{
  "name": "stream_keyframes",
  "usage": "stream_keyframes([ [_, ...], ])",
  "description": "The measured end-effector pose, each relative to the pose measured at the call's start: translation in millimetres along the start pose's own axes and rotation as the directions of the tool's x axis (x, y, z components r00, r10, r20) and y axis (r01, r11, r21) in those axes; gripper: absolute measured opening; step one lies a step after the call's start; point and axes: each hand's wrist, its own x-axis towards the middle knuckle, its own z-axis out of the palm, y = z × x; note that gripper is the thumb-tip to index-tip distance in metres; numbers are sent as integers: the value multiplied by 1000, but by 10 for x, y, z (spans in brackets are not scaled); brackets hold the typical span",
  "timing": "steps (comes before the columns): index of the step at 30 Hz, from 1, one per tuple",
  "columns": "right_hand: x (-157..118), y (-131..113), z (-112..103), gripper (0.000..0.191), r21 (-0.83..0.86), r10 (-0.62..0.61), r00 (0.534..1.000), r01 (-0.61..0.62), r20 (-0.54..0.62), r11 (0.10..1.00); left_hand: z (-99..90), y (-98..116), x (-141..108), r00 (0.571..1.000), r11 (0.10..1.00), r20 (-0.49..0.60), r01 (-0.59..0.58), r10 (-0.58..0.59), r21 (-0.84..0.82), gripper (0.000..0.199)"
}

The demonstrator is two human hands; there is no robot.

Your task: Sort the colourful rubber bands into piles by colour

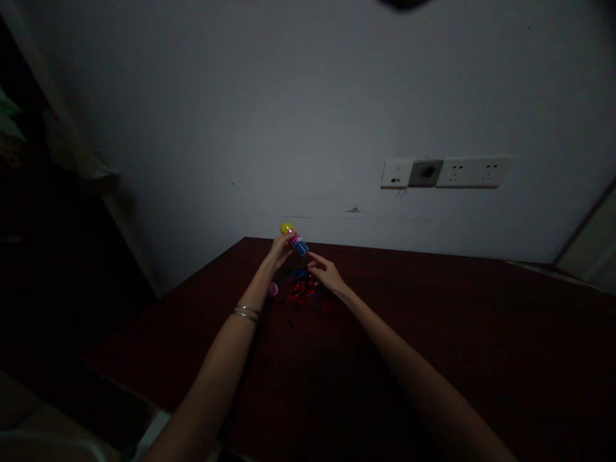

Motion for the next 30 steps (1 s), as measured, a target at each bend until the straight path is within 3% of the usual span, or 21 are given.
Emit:
stream_keyframes([
  [3, -13, -6, 39, 65, 41, 25, 999, -26, 31, 999, 4, 7, -37, 999, 998, 38, 21, -18, -67, 14],
  [6, -16, 23, 108, 75, 62, 23, 999, -25, 31, 998, 45, 4, -80, 985, 988, 150, 98, -79, -118, 10],
  [10, 2, 56, 190, 67, 57, -10, 1000, 9, 19, 998, 128, -5, -166, 933, 976, 321, 198, -161, -86, 16],
  [13, 21, 42, 202, 58, 79, -1, 1000, 1, 0, 997, 165, -7, -216, 902, 974, 385, 223, -195, -29, 22],
  [24, 12, -67, 187, 37, 176, 74, 997, -76, 21, 981, 5, 0, -83, 977, 995, 199, 87, -76, -49, 14],
  [30, 33, -24, 152, 21, 185, 93, 994, -80, -65, 979, -116, 41, -15, 993, 997, 101, 63, -59, -38, 15],
])
